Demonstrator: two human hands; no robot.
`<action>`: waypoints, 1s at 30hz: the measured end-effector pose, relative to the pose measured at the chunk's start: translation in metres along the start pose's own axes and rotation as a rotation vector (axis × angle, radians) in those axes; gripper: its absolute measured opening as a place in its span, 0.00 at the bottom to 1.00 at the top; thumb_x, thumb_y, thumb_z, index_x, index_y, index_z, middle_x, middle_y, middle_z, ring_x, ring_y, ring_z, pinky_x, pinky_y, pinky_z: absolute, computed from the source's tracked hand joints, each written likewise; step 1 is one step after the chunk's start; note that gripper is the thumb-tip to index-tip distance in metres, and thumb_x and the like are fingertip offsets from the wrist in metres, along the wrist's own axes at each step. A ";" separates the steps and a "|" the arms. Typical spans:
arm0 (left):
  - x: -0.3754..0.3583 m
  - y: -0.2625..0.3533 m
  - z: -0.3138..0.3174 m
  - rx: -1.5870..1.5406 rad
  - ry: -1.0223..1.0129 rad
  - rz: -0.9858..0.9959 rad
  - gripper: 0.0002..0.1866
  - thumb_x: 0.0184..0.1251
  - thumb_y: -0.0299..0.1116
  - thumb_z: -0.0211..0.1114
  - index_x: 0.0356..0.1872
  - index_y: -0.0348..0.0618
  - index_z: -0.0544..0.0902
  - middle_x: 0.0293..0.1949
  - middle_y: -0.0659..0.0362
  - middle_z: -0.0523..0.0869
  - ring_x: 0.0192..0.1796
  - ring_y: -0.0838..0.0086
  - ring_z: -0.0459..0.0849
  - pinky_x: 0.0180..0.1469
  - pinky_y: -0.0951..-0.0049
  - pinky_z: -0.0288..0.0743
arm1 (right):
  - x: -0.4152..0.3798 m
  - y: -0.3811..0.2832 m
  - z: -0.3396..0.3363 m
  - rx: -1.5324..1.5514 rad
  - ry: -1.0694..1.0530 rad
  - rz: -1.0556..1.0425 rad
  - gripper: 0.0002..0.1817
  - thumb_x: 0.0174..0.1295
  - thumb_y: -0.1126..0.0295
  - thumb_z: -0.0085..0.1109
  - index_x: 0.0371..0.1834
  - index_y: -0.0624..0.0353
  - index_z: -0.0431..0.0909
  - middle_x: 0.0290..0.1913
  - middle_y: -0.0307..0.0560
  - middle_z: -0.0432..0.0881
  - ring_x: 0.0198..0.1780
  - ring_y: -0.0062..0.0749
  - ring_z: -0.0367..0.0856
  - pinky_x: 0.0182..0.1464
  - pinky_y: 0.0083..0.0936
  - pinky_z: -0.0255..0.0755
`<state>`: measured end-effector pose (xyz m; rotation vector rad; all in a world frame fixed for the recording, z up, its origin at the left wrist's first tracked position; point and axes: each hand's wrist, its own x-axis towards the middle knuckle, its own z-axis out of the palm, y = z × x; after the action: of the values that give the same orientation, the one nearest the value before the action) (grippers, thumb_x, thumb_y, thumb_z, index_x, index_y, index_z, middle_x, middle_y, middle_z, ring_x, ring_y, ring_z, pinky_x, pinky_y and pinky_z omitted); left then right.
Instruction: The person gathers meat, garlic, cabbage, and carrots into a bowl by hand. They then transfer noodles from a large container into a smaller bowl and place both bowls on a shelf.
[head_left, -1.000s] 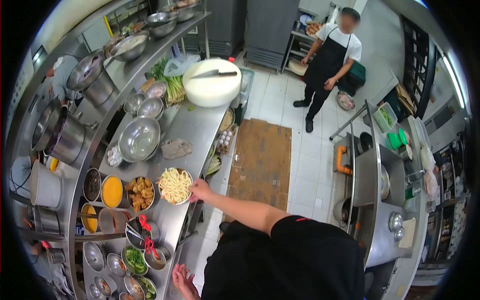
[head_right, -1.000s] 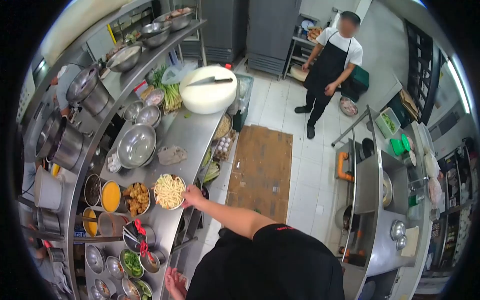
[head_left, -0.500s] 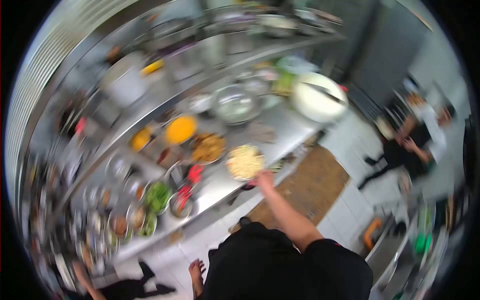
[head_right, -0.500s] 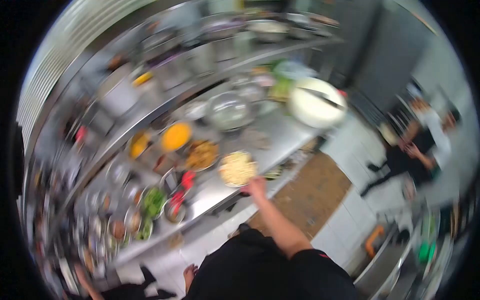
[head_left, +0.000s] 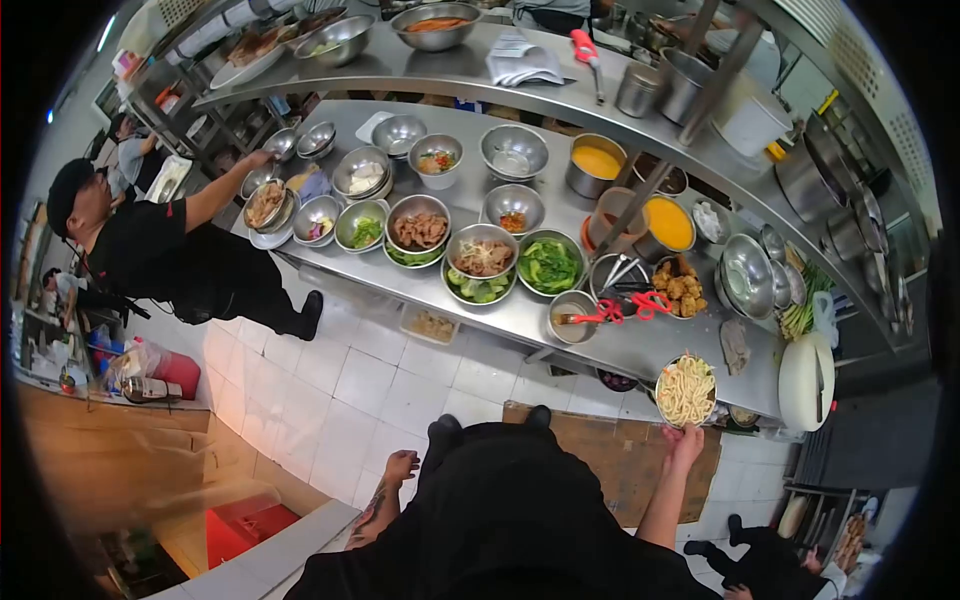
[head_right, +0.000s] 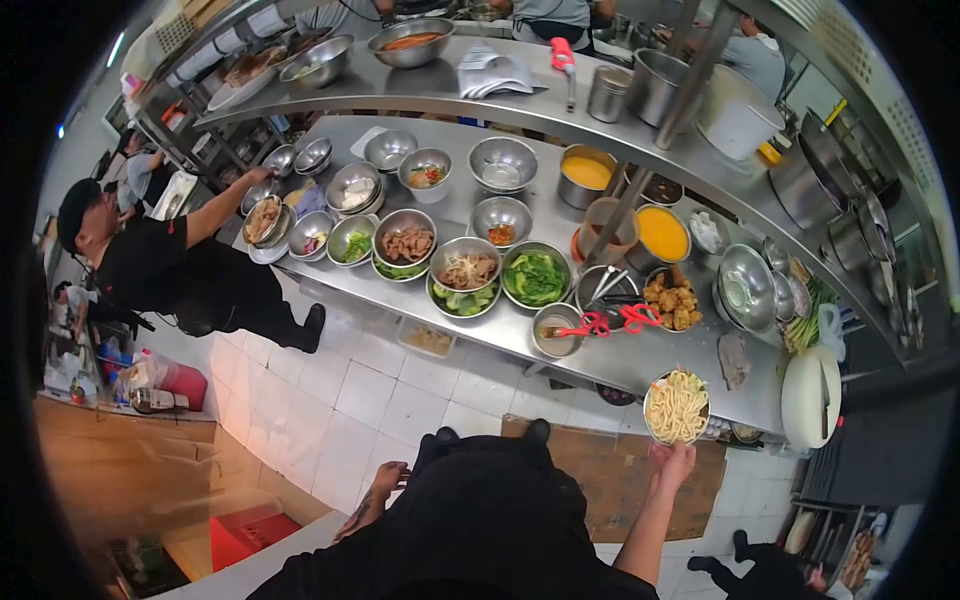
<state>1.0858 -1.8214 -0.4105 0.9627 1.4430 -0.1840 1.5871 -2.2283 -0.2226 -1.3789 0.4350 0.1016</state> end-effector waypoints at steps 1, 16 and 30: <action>0.002 -0.003 -0.012 0.017 0.012 0.002 0.13 0.71 0.40 0.61 0.48 0.44 0.83 0.37 0.60 0.87 0.35 0.73 0.85 0.33 0.65 0.80 | -0.012 -0.003 0.004 0.000 -0.019 0.019 0.06 0.67 0.73 0.54 0.44 0.62 0.74 0.39 0.52 0.85 0.31 0.37 0.86 0.30 0.28 0.84; 0.039 0.071 -0.153 0.177 0.118 0.101 0.20 0.70 0.44 0.61 0.57 0.44 0.78 0.47 0.57 0.87 0.44 0.70 0.86 0.42 0.61 0.81 | -0.085 0.022 0.060 0.151 -0.086 0.130 0.06 0.67 0.73 0.56 0.40 0.63 0.70 0.33 0.54 0.85 0.28 0.37 0.87 0.29 0.29 0.84; 0.021 0.053 -0.043 0.185 -0.004 0.080 0.19 0.73 0.43 0.59 0.58 0.44 0.78 0.47 0.56 0.88 0.44 0.70 0.86 0.39 0.64 0.80 | 0.031 0.015 0.040 0.045 -0.009 0.170 0.08 0.67 0.71 0.55 0.45 0.60 0.70 0.38 0.56 0.84 0.32 0.40 0.87 0.31 0.32 0.84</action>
<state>1.0916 -1.7516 -0.3987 1.1681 1.3986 -0.2641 1.6207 -2.1927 -0.2428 -1.2950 0.5438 0.2353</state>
